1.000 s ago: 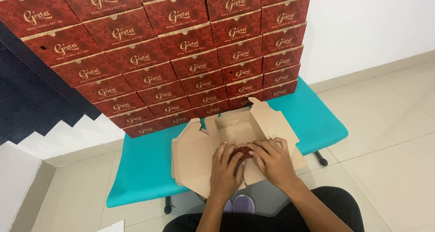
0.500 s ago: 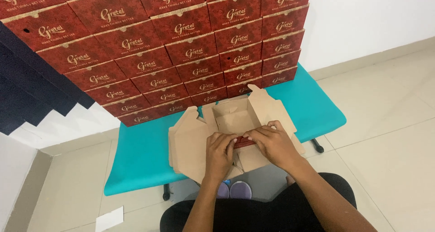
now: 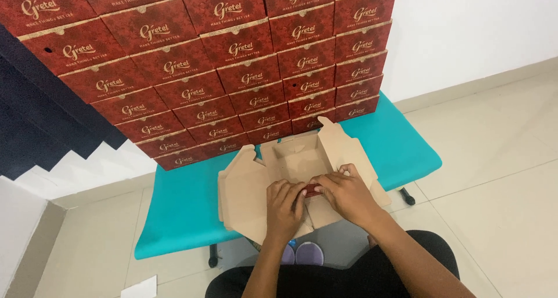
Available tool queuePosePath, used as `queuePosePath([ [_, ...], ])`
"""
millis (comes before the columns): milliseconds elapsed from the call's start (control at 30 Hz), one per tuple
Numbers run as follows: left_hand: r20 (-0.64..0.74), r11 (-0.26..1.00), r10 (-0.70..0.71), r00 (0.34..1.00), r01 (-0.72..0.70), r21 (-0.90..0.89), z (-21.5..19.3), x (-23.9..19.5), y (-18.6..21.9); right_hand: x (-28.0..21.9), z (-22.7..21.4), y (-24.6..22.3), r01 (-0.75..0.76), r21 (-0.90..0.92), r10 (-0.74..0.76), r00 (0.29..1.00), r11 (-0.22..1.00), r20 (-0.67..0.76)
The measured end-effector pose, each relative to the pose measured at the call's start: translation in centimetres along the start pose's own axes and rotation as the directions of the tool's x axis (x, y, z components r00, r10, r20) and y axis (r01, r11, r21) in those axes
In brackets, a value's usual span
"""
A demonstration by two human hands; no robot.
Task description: The person sits on the floor and folds a flat cardboard sheet into a small box. They tuck the flaps to form the sides and then place a decorative lid on top. The person repeats this process with another sheet, creating a second box and placing it next to the first one.
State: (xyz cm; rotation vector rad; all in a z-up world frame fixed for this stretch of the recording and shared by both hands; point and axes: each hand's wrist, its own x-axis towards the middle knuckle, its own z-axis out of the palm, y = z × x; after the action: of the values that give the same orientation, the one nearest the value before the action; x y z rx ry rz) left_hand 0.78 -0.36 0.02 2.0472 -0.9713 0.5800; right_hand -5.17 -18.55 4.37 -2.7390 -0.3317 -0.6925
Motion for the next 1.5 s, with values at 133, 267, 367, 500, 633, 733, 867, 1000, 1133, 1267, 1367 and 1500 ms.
queuePosePath([
  [133, 0.000, 1.000, 0.002, 1.000, -0.002, -0.001, 0.1, 0.0, -0.2, 0.0, 0.1, 0.2, 0.006, 0.009, -0.005, 1.000, 1.000, -0.010],
  [267, 0.020, 0.999, 0.010, 1.000, -0.011, 0.037, 0.2, -0.1, -0.4, -0.2, 0.6, 0.7, 0.004, 0.015, -0.004, 1.000, 1.000, -0.021],
  [367, 0.025, 0.999, 0.012, 1.000, -0.013, 0.049, 0.2, -0.2, -0.5, -0.3, 0.7, 0.7, 0.007, 0.012, -0.007, 1.000, 1.000, -0.030],
  [500, 0.028, 0.999, -0.002, 1.000, 0.000, 0.049, 0.3, -0.2, -0.5, -0.2, 0.0, 0.2, -0.018, 0.031, 0.018, 1.000, 0.999, -0.011],
  [633, -0.134, 0.980, 0.199, 0.971, -0.193, 0.056, 0.4, 0.0, -0.5, -0.8, 2.8, 2.3, 0.138, -0.027, -0.140, 0.980, 0.990, -0.143],
  [733, -0.128, 0.979, 0.199, 0.972, -0.192, 0.068, 0.4, 0.0, -0.5, -0.8, 2.9, 2.3, 0.134, -0.016, -0.135, 0.975, 0.991, -0.179],
  [867, -0.137, 0.977, 0.212, 0.968, -0.206, 0.057, 0.2, 0.1, -0.4, -0.8, 2.7, 2.2, 0.122, -0.002, -0.120, 0.981, 0.993, -0.154],
  [1000, -0.135, 0.983, 0.185, 0.973, -0.183, 0.028, 0.3, -0.1, -0.6, -1.3, -0.1, 0.9, 0.179, 0.081, -0.172, 0.981, 0.981, -0.086],
  [1133, -0.159, 0.984, 0.175, 0.972, -0.169, 0.050, 0.5, -0.1, -0.8, -3.1, -2.2, 2.7, 0.158, 0.107, -0.146, 0.983, 0.982, -0.115],
  [1267, -0.167, 0.986, 0.164, 0.972, -0.156, 0.056, 0.8, -0.3, -0.9, -5.5, -2.3, 5.8, 0.032, -0.049, -0.029, 0.999, 0.998, 0.044],
  [1367, -0.159, 0.987, 0.156, 0.975, -0.148, 0.064, 0.8, -0.3, -1.0, -6.8, -1.8, 7.9, 0.004, -0.037, -0.004, 1.000, 0.999, 0.006],
  [1500, -0.190, 0.981, 0.190, 0.963, -0.181, 0.061, 0.3, 0.0, -0.3, -6.4, -2.6, 7.6, -0.028, 0.017, 0.032, 0.948, 0.999, -0.316],
])
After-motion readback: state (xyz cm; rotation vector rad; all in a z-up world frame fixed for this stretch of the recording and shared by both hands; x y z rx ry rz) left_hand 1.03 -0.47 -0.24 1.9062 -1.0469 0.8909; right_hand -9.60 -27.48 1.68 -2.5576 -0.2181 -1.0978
